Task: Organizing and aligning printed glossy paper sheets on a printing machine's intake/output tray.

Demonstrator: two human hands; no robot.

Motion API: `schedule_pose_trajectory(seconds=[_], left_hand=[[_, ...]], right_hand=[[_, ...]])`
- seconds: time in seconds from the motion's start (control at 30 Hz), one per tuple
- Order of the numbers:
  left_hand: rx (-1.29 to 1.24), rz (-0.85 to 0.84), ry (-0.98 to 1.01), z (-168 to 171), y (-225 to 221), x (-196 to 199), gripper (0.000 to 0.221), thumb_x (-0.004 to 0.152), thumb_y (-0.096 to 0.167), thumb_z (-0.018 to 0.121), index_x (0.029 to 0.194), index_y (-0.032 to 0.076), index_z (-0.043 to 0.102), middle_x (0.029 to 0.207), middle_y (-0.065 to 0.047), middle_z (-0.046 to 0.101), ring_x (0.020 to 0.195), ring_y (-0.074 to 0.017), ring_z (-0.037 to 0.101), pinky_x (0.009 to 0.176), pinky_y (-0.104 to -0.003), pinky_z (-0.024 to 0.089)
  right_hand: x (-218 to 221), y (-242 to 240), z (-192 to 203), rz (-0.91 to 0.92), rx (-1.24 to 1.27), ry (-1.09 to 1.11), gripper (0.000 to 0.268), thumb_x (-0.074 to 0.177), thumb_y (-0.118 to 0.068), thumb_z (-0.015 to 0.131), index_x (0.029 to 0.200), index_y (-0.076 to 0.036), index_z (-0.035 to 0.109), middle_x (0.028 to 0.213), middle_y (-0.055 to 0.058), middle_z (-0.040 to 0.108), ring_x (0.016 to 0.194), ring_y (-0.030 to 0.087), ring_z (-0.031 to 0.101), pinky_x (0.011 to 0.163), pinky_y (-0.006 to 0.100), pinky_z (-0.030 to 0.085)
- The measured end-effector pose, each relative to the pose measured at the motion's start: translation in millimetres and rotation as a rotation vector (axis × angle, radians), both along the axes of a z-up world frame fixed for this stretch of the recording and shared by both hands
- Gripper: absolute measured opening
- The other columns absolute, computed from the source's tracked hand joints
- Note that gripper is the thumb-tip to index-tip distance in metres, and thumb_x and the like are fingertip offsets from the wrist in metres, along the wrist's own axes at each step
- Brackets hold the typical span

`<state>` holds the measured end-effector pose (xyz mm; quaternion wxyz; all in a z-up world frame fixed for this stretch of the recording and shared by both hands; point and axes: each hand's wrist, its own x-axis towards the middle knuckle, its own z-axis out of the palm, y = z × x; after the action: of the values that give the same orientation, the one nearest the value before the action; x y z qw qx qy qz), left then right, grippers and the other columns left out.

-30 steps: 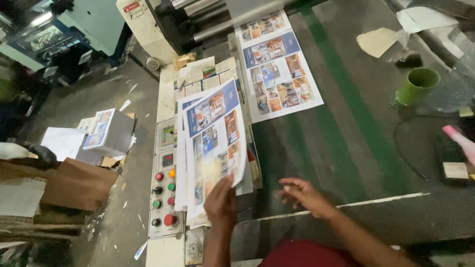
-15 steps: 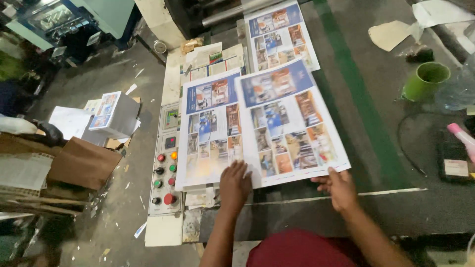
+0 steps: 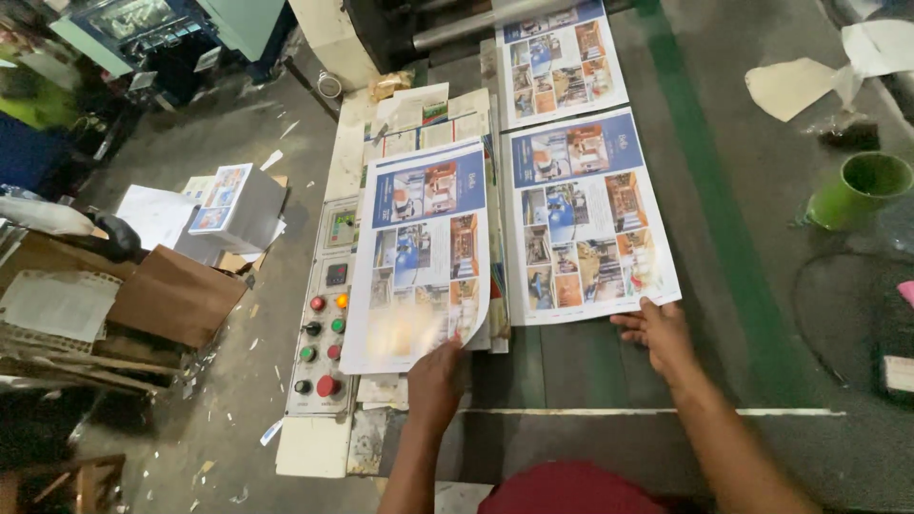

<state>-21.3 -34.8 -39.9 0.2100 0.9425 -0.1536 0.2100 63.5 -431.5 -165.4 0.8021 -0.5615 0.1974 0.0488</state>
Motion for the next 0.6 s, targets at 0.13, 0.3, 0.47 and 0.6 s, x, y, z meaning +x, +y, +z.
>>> schedule_pose_trajectory(seconds=[0.13, 0.3, 0.47, 0.6], left_hand=[[-0.035, 0.055, 0.0, 21, -2, 0, 0.017, 0.086, 0.01, 0.07, 0.101, 0.008, 0.075, 0.088, -0.015, 0.075, 0.08, -0.0366, 0.072, 0.07, -0.046, 0.056], [-0.068, 0.118, 0.388, 58, 11, -3, 0.008, 0.09, 0.02, 0.074, 0.095, 0.014, 0.077, 0.077, -0.014, 0.074, 0.072, -0.0322, 0.073, 0.066, -0.043, 0.056], [-0.286, 0.142, 0.053, 70, -5, -3, 0.017, 0.09, 0.007, 0.07, 0.106, 0.01, 0.076, 0.09, -0.015, 0.077, 0.076, -0.029, 0.075, 0.066, -0.039, 0.058], [-0.272, -0.135, -0.248, 83, -54, -19, 0.024, 0.086, 0.004, 0.073, 0.11, 0.005, 0.073, 0.111, -0.016, 0.075, 0.098, -0.0337, 0.075, 0.083, -0.041, 0.06]], right_hand=[[40, -3, 2, 0.013, 0.013, 0.01, 0.033, 0.107, -0.024, 0.046, 0.135, -0.006, 0.052, 0.109, 0.016, 0.071, 0.09, 0.026, 0.073, 0.061, 0.037, 0.056], [17, 5, 11, 0.015, 0.11, 0.058, 0.052, 0.104, -0.026, 0.051, 0.152, -0.014, 0.036, 0.116, 0.019, 0.071, 0.092, 0.025, 0.072, 0.064, 0.035, 0.056], [-56, 55, 39, 0.298, 0.078, 0.114, 0.059, 0.097, -0.028, 0.058, 0.152, -0.008, 0.048, 0.119, 0.02, 0.075, 0.092, 0.026, 0.074, 0.067, 0.036, 0.058], [-99, 108, 107, 0.582, 0.184, 0.007, 0.058, 0.094, -0.028, 0.06, 0.149, -0.016, 0.048, 0.124, 0.012, 0.072, 0.097, 0.021, 0.073, 0.071, 0.036, 0.061]])
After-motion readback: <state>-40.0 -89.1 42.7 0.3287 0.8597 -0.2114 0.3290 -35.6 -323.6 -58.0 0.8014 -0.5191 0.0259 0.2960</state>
